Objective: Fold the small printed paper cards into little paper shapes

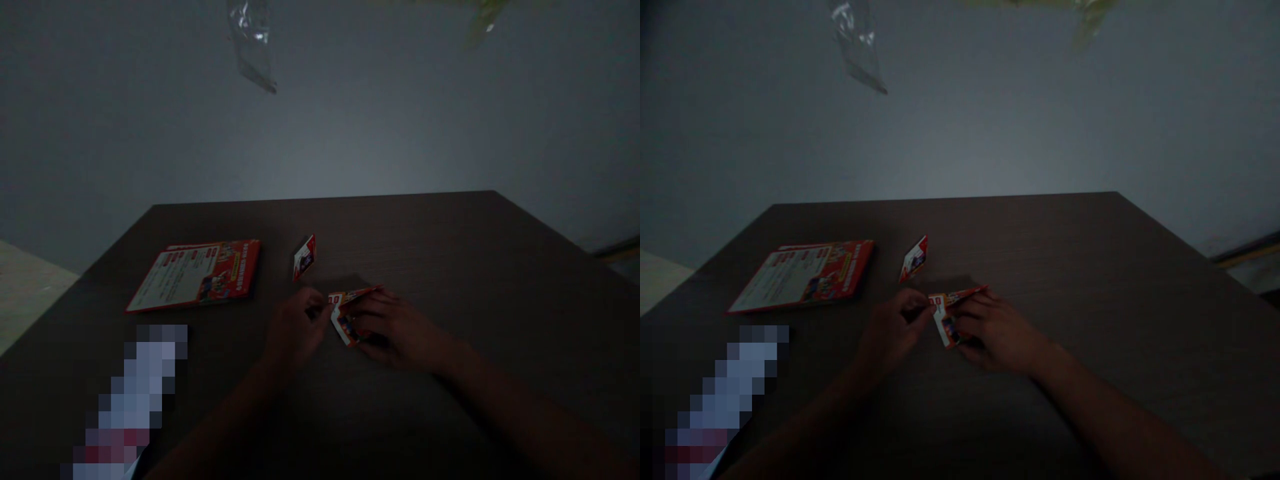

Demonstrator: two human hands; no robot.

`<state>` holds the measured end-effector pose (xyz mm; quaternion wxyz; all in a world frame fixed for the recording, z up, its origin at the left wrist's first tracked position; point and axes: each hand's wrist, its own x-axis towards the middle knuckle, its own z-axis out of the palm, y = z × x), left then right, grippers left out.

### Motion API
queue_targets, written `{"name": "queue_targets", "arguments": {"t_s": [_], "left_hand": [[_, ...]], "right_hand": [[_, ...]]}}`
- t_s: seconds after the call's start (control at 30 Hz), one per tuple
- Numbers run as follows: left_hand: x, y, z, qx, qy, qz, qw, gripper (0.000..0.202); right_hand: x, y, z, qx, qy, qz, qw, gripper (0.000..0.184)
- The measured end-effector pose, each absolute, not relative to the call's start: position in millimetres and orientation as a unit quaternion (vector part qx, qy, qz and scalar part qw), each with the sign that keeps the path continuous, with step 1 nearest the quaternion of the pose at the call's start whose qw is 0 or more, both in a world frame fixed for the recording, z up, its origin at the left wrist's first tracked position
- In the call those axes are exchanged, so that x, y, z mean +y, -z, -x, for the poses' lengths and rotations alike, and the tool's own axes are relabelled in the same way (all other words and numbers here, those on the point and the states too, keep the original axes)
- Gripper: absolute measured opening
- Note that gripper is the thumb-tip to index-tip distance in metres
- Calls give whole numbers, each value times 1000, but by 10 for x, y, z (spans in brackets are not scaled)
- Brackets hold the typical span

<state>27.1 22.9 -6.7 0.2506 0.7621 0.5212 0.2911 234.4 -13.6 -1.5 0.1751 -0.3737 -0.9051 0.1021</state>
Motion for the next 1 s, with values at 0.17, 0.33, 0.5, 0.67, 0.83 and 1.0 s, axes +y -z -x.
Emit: {"name": "queue_targets", "arguments": {"t_s": [0.17, 0.33, 0.5, 0.67, 0.83, 1.0], "left_hand": [[186, 19, -254, 497, -190, -821, 205, 34], [111, -35, -241, 451, -88, -872, 170, 29], [77, -64, -249, 458, -4, -882, 110, 37], [71, -52, -267, 470, 26, -878, 90, 38], [87, -42, -274, 473, 19, -876, 89, 38], [85, -56, -281, 476, 20, -874, 91, 37]], "right_hand": [[-131, -26, -2338, -901, -116, 383, 170, 27], [-134, -19, -2350, -895, -114, 394, 174, 22], [-143, -22, -2349, -896, -115, 399, 158, 18], [-143, -16, -2339, -894, -106, 406, 158, 19], [-154, -2, -2317, -888, -82, 427, 150, 22], [-167, -1, -2273, -885, -65, 438, 142, 30]]}}
